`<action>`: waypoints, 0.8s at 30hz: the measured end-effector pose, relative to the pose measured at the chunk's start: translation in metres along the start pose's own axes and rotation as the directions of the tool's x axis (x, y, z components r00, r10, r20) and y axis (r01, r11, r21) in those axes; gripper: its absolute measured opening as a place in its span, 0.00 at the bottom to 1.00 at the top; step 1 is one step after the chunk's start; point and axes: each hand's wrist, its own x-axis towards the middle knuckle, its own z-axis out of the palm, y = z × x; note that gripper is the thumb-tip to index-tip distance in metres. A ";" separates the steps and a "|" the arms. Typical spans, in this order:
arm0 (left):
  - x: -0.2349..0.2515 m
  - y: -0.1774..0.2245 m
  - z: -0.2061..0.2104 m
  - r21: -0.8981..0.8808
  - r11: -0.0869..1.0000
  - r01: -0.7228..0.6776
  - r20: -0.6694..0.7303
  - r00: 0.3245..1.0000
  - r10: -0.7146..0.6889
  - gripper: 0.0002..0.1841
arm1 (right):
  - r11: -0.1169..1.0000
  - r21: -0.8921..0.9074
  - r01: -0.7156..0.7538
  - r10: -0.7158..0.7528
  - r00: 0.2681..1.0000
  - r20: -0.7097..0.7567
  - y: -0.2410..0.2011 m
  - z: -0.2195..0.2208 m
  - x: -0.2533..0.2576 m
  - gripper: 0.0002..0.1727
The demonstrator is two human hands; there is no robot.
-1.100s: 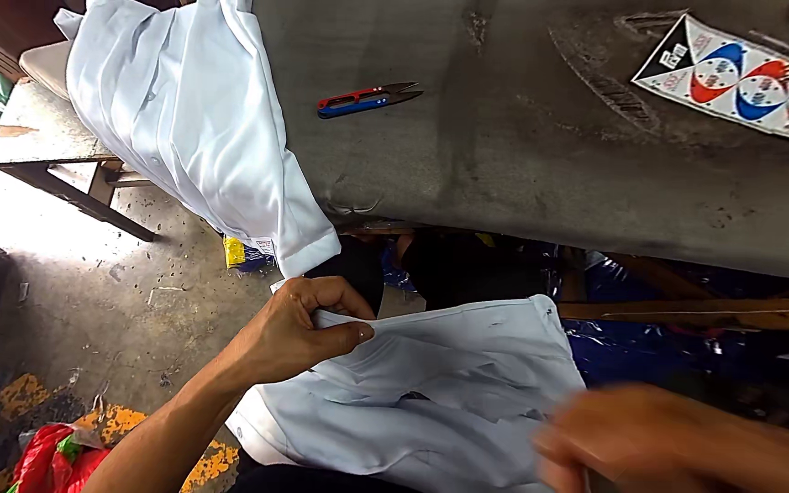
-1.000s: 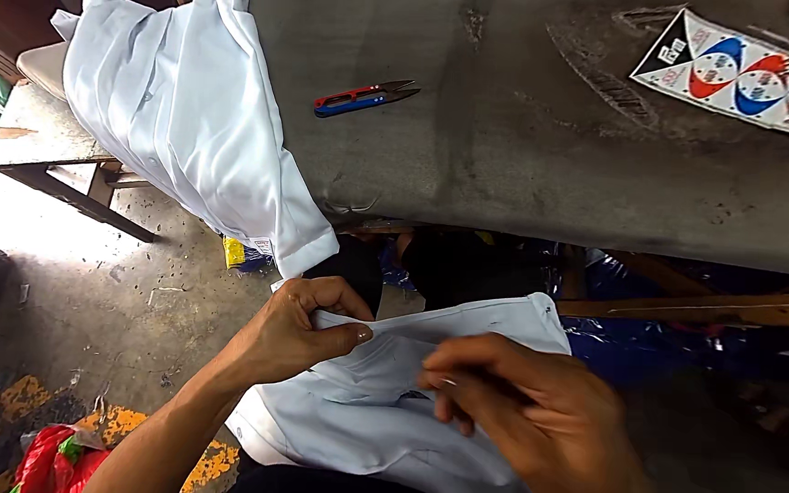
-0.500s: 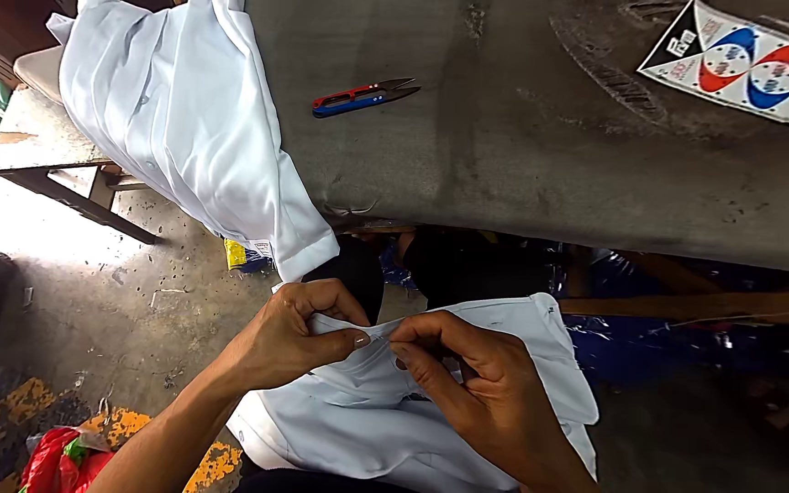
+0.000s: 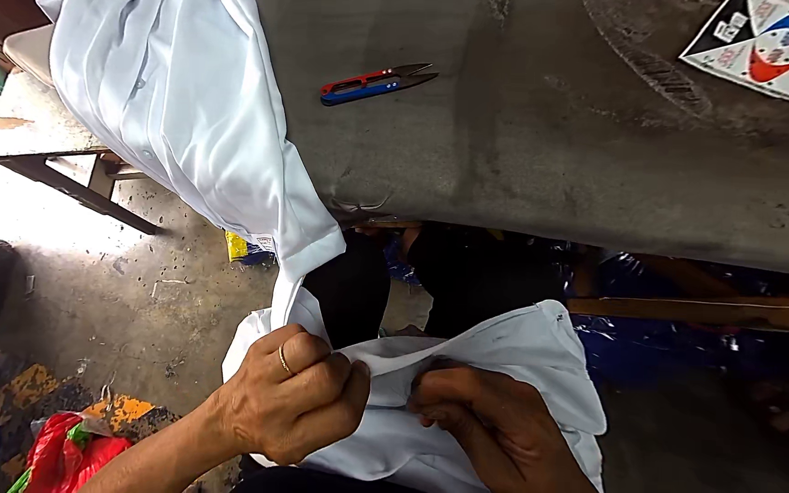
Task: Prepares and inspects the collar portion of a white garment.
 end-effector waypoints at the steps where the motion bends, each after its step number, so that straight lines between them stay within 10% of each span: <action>1: 0.000 -0.001 0.001 -0.015 1.000 0.025 0.002 1.000 -0.025 0.05 | 1.000 -0.012 -0.001 0.001 1.000 -0.001 -0.001 0.000 0.002 0.12; 4: 0.003 -0.005 0.005 -0.199 0.937 0.288 0.047 0.957 -0.285 0.05 | 0.997 -0.067 -0.043 0.042 0.999 -0.024 -0.005 0.003 0.011 0.11; 9: 0.008 -0.022 0.002 -0.549 0.522 0.652 0.356 0.748 -0.560 0.06 | 0.997 -0.061 -0.040 0.030 0.988 -0.149 -0.005 0.010 0.031 0.08; 13: 0.006 -0.027 0.003 -0.627 0.373 0.684 0.431 0.703 -0.566 0.04 | 0.986 -0.154 -0.072 0.038 0.977 -0.212 -0.005 0.018 0.037 0.07; 24: 0.008 -0.027 0.000 -0.661 0.376 0.650 0.426 0.736 -0.526 0.04 | 0.967 -0.242 -0.083 0.031 0.977 -0.212 -0.006 0.023 0.040 0.08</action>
